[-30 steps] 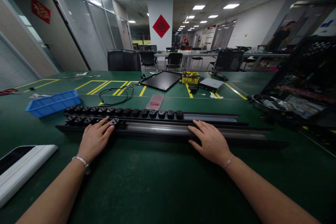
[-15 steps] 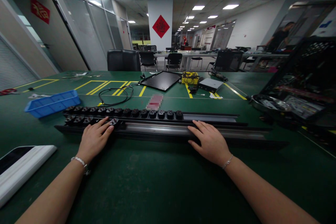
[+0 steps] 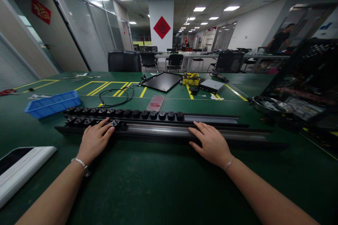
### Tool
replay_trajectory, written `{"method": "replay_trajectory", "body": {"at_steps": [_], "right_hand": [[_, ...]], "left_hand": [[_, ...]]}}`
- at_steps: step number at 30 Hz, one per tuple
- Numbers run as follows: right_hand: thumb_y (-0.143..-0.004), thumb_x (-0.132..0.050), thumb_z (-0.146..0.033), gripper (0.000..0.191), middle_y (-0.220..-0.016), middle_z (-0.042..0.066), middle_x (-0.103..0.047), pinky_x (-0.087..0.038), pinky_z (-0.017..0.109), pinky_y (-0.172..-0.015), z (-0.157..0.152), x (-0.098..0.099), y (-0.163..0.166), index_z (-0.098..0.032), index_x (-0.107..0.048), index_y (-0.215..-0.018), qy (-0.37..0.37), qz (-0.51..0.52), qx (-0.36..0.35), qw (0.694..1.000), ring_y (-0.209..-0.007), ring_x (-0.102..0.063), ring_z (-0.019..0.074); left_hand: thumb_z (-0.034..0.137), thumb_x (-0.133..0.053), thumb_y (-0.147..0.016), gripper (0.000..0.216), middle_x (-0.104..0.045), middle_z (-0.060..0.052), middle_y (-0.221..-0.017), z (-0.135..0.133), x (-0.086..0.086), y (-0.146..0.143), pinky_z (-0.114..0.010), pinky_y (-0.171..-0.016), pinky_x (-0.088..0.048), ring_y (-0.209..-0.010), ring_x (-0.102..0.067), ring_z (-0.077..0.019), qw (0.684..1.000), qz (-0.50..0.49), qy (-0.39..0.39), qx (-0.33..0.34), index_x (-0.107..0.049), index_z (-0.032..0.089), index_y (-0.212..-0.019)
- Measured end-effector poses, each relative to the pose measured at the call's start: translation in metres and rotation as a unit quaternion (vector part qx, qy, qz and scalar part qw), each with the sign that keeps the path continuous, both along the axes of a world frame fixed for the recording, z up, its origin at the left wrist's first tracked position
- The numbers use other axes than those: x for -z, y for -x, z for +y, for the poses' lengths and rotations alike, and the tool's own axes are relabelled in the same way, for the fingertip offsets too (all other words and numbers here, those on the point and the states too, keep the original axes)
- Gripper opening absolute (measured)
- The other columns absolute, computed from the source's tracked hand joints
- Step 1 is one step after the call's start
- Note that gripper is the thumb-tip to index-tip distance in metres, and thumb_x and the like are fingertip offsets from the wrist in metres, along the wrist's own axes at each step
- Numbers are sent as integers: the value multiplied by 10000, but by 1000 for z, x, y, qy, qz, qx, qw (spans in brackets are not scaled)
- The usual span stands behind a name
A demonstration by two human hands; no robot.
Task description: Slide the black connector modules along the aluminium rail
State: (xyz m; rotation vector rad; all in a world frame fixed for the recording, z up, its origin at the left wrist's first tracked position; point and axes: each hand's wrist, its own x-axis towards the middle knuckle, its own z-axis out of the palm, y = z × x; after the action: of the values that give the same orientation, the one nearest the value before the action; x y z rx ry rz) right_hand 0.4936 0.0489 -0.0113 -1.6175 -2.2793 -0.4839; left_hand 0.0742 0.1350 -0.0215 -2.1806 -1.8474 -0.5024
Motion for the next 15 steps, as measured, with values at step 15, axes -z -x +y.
{"method": "replay_trajectory", "body": {"at_steps": [15], "right_hand": [[-842,-484,-438,455,-1342,128,-502,-355,435,-993,0,0,0,-205,-577,-1222,6,0,3,1000,-1217,-447,276]], "left_hand": [[471,-231,-878,523,-470,-59,-1393,0,-1,1,-507,-1012,-328,-1150,-532,-284,1000,14,19,0,-635,218,-1093]]}}
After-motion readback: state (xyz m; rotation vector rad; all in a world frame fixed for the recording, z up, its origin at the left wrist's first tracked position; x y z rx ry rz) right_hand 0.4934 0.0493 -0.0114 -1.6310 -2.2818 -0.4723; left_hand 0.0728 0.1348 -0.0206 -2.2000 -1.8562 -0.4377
